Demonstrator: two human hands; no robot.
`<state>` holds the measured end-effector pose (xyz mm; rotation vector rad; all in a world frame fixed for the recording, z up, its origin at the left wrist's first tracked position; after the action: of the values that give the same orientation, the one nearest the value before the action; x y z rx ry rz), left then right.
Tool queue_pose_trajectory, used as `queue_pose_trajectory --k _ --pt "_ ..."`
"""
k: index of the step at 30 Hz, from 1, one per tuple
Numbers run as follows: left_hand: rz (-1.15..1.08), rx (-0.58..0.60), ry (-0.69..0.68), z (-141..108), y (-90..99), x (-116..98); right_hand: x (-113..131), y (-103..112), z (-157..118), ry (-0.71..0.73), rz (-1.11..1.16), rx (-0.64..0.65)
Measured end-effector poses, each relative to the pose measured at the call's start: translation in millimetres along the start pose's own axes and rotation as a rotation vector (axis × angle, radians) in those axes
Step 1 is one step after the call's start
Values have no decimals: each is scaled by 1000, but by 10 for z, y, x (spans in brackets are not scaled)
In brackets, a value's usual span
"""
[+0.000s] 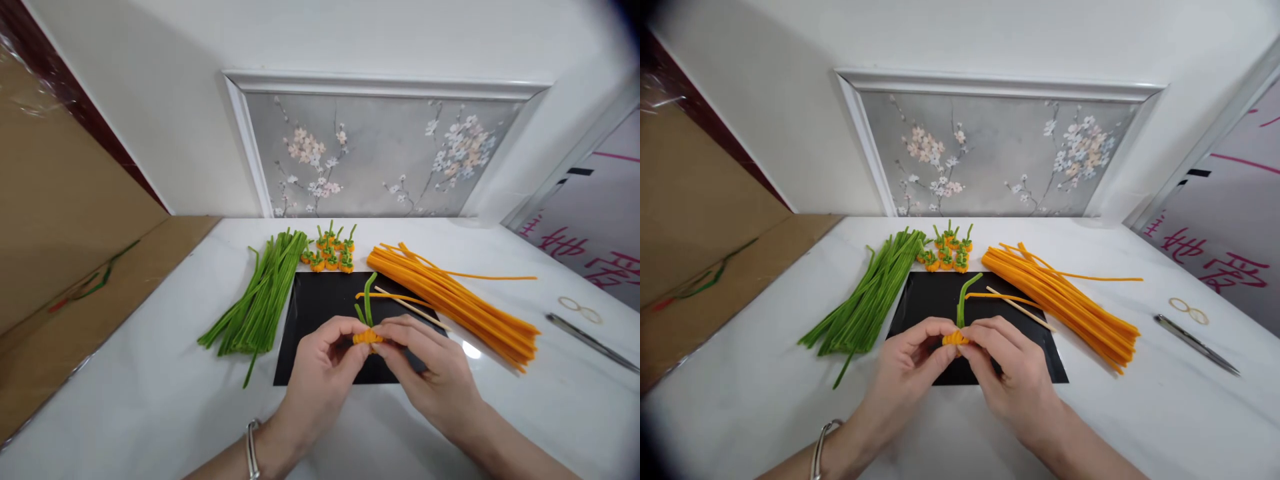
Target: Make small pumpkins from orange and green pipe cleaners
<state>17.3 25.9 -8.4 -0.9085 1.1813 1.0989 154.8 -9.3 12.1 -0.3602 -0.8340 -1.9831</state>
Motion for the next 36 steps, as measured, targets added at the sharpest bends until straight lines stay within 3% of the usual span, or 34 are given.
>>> queue_pose_trajectory --k 8,16,22,28,36 --pt "23 -63 -28 -36 24 -50 14 24 14 -32 36 -5" --pt "-64 -32 14 -29 -9 -54 -154 -44 -43 -307 270 -15" --pt "135 -5 -127 -29 3 -49 -89 -5 3 -174 84 36" --pt "265 -8 -319 -36 11 -99 -77 -2 29 -161 48 46" --pt "68 17 -156 17 -8 -104 -163 -49 -18 -396 269 32"
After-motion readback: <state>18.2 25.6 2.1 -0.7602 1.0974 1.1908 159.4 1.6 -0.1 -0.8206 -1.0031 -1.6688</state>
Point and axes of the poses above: each hand's wrist, its own z-axis towards the middle knuckle, its own y-axis out of the back of the hand, x = y × z, the point moved 6 cm from there along z, towards the middle knuckle, and after that the axes turned 3 degrees about -x, right-handed, at the moved point
